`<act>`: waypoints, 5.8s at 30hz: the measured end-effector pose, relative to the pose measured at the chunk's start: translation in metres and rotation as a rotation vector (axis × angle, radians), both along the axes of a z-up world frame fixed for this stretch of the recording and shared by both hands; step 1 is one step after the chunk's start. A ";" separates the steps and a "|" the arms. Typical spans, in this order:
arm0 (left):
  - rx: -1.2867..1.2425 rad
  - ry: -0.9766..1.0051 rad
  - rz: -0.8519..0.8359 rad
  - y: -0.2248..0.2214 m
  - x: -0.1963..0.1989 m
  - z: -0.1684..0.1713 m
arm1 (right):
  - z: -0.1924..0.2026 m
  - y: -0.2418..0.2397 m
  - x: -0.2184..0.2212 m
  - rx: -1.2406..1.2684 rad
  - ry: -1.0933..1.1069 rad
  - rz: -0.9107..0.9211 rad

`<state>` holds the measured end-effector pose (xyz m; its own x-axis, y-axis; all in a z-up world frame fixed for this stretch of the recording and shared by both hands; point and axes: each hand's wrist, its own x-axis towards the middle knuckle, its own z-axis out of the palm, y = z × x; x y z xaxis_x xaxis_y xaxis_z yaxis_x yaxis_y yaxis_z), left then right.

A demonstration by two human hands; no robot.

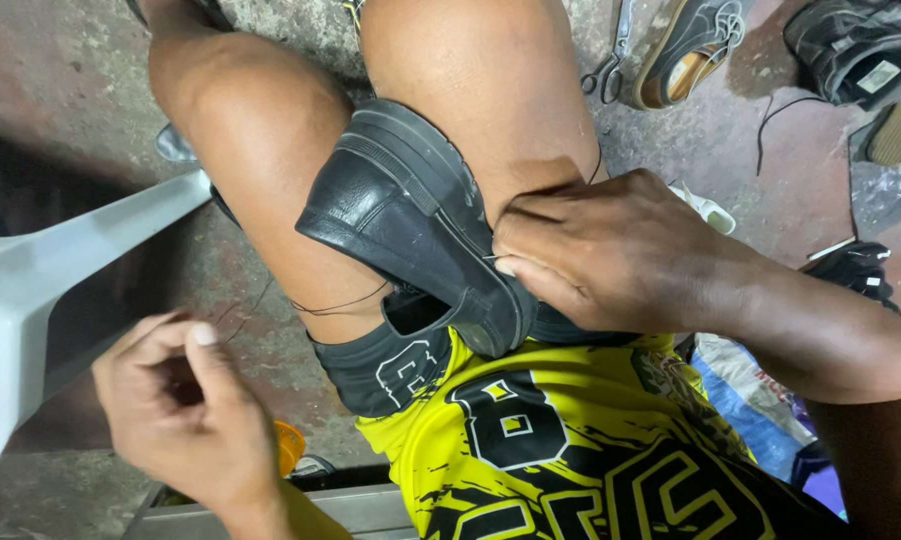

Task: The person sews the sole of a black leather loafer by hand using a needle and thread.

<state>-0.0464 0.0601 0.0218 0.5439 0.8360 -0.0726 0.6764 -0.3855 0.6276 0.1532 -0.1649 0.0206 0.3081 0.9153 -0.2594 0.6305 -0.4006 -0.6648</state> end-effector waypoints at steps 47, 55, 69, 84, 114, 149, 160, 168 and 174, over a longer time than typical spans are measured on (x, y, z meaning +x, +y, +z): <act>-0.517 0.165 -0.679 -0.041 0.057 -0.020 | -0.003 -0.003 -0.006 0.029 -0.392 0.041; -0.530 -0.107 -0.502 -0.047 0.046 -0.024 | -0.013 -0.038 0.021 0.045 -0.525 -0.047; 0.052 -0.240 -0.793 -0.090 0.058 -0.005 | -0.003 -0.042 -0.006 0.163 -0.452 -0.104; -0.438 -0.383 -0.442 -0.084 0.026 -0.014 | -0.026 -0.038 -0.013 0.083 0.162 -0.093; -0.300 -0.266 -0.658 -0.099 0.046 -0.016 | -0.105 -0.190 0.106 -0.300 -0.627 -0.625; -0.319 -0.252 -0.003 0.025 -0.031 -0.070 | -0.025 0.011 -0.054 0.008 0.475 -0.607; -0.128 0.003 -0.768 -0.033 0.047 -0.015 | -0.007 -0.014 -0.029 -0.456 0.265 -0.204; -0.259 -0.021 -0.602 -0.040 0.042 -0.030 | -0.012 -0.034 -0.021 -0.033 0.066 -0.196; -0.339 -0.297 -0.430 -0.050 0.030 -0.046 | -0.022 -0.023 -0.027 -0.062 -0.004 -0.109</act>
<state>-0.0167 0.0102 -0.0243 0.8647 0.4942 -0.0899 0.2827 -0.3308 0.9004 0.1259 -0.1879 -0.0014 0.4059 0.8587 -0.3129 0.5834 -0.5070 -0.6345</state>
